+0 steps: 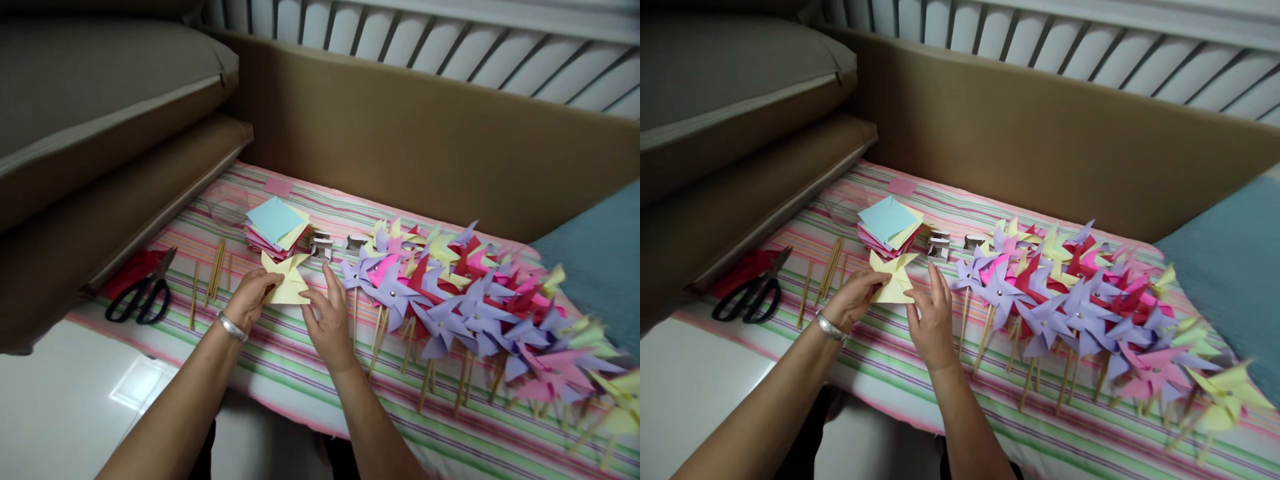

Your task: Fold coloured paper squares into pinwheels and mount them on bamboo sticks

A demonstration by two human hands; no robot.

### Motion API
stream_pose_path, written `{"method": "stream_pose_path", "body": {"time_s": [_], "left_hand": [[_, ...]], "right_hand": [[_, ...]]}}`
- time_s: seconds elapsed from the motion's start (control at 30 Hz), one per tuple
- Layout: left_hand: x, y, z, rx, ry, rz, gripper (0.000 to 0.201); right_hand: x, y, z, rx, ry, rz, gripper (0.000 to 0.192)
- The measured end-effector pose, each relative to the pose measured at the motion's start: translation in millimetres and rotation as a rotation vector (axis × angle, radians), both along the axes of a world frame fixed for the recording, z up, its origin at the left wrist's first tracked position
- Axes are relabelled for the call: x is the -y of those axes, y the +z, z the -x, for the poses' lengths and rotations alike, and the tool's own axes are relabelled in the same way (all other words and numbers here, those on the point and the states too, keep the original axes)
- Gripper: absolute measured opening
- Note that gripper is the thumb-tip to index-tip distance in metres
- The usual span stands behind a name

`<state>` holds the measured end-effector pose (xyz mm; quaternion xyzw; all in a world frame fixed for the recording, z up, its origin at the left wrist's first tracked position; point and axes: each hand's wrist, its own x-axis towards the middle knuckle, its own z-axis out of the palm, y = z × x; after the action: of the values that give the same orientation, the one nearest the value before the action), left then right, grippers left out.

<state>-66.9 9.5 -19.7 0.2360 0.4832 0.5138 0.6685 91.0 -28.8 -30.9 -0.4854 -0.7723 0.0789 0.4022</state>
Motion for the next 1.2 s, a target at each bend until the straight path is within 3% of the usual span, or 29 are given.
{"method": "stream_pose_path", "body": {"time_s": [0.3,0.9,1.2], "left_hand": [[-3,-6.7,-3,-0.155,0.051,-0.029,0.024],[-3,-8.8,-1,-0.170,0.025,-0.026,0.025],[2,-5.6,-12,-0.128,-0.081,-0.032,0.023]], "right_hand": [[-3,1.5,-5,-0.001,0.028,0.005,0.015],[-4,-0.3,-8,-0.075,0.065,-0.006,0.017],[-11,-7.7,-9,-0.451,0.030,0.286,0.006]]}}
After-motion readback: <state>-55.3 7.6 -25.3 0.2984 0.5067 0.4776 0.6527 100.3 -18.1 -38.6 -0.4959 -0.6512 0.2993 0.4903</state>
